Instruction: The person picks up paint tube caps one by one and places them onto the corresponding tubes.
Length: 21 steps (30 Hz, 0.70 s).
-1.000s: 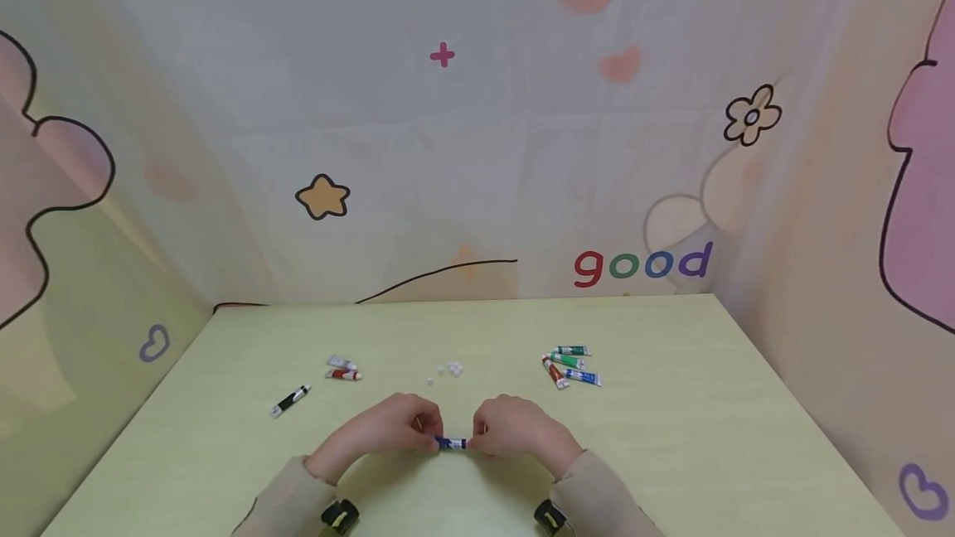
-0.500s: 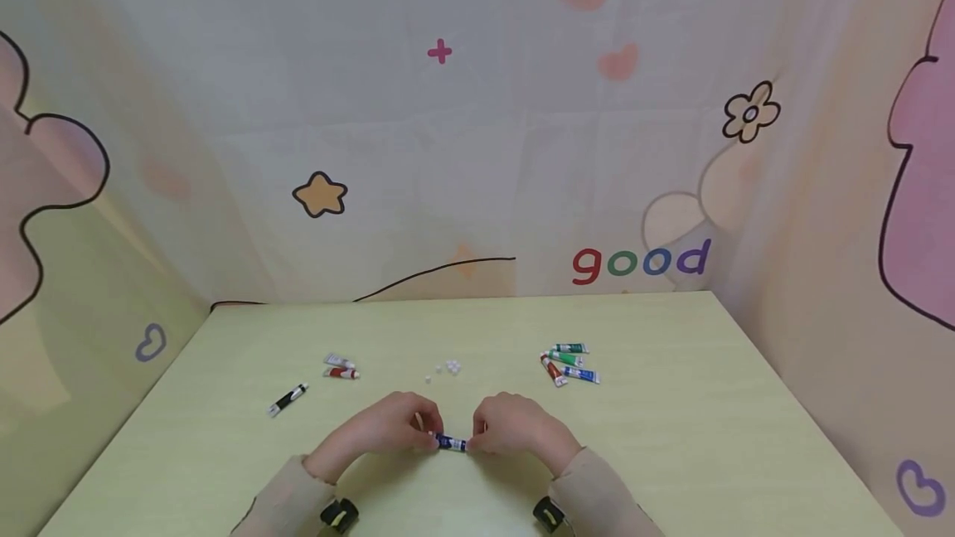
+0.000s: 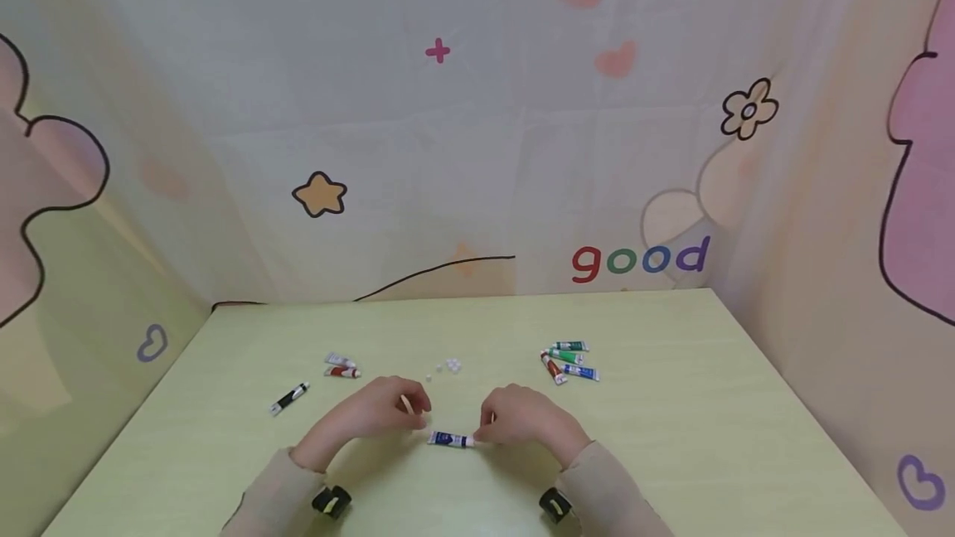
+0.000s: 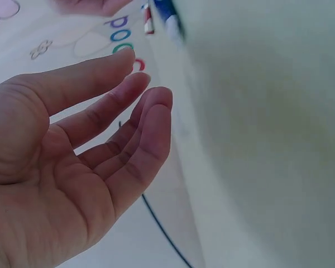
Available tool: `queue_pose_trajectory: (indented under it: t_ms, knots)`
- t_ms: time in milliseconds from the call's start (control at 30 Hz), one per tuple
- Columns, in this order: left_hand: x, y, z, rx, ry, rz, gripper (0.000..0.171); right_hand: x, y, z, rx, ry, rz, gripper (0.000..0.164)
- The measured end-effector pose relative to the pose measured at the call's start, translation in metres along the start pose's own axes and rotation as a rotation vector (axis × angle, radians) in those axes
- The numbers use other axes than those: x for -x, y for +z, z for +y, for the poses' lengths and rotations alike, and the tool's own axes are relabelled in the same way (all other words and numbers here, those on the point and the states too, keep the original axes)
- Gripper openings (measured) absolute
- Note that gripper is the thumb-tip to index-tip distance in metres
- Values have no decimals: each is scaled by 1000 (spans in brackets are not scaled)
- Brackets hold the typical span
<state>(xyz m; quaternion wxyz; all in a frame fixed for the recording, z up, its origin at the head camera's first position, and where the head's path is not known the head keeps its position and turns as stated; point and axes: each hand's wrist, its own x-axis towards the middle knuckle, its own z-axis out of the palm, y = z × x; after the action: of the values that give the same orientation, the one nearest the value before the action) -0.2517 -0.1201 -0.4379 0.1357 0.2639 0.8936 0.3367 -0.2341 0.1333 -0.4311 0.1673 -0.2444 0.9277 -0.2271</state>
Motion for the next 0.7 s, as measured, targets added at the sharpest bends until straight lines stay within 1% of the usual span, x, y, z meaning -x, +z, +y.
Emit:
queue_pose_trajectory:
  t_ms: [67, 167, 367, 467, 700]
  knots:
    - [-1, -6, -1, -1, 26, 23, 11, 2, -4, 2, 0, 4, 10, 12]
    - [1, -15, -3, 8, 35, 55, 12, 5, -7, 5, -23, -1, 16, 12]
    - [9, -29, -11, 25, 6, 121, 13, 5, -9, 6, -48, -1, 18, 11]
    - [10, -33, -13, 40, -1, 130, 13, 5, -11, 7, -53, 6, 30, 10]
    - [5, -38, -15, 3, -1, 145, 10, 7, -18, 16, -94, -6, 41, 12]
